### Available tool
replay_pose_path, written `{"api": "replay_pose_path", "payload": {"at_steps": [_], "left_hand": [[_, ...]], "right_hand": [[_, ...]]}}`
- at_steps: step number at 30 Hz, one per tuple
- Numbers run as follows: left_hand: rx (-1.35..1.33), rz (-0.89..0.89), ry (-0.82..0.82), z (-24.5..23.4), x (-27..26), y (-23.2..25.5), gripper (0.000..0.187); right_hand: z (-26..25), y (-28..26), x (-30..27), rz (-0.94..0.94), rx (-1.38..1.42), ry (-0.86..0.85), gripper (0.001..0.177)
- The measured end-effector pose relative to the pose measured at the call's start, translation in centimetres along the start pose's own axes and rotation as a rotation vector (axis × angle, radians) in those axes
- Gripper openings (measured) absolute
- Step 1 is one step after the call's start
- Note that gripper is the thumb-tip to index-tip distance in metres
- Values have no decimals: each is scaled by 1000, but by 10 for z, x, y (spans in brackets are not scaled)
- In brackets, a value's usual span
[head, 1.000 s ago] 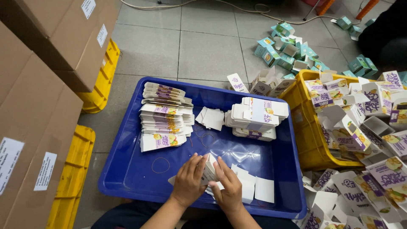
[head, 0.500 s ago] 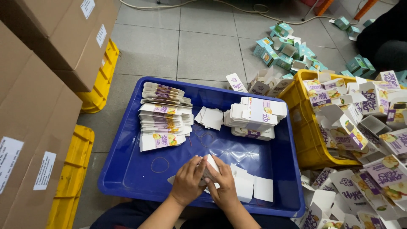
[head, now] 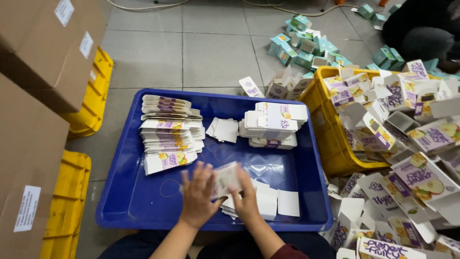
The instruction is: Folding flat-packed cardboard boxes into their final shape and organizing them in a tray.
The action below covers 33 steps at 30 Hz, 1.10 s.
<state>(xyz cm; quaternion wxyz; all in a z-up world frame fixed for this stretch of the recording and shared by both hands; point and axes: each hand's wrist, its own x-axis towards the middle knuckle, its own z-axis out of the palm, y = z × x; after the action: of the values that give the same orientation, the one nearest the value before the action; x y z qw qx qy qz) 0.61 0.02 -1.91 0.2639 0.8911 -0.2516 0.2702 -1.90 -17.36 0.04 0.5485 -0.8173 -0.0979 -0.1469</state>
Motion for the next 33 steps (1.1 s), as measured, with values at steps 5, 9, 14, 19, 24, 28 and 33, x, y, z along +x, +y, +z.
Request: {"api": "replay_pose_path", "payload": {"at_steps": [5, 9, 14, 19, 24, 28, 33], "left_hand": [[-95, -323, 36, 2, 2, -7, 173], [-952, -601, -106, 17, -6, -15, 118], [-1308, -642, -23, 14, -4, -29, 77], [-1617, -990, 226, 48, -26, -55, 69], [-1603, -1030, 125, 57, -36, -56, 66], [-1636, -1083, 101, 65, -46, -60, 66], [-1780, -1145, 9, 75, -56, -66, 63]], "right_hand": [[-19, -11, 16, 573, 763, 297, 71], [-4, 6, -1, 836, 815, -30, 57], [-31, 14, 7, 657, 100, -562, 56], [-108, 134, -9, 664, -1035, -567, 56], [-100, 136, -9, 843, -1002, -766, 84], [-90, 139, -8, 857, -1048, -809, 47], [-117, 30, 25, 853, -442, -674, 22]]}}
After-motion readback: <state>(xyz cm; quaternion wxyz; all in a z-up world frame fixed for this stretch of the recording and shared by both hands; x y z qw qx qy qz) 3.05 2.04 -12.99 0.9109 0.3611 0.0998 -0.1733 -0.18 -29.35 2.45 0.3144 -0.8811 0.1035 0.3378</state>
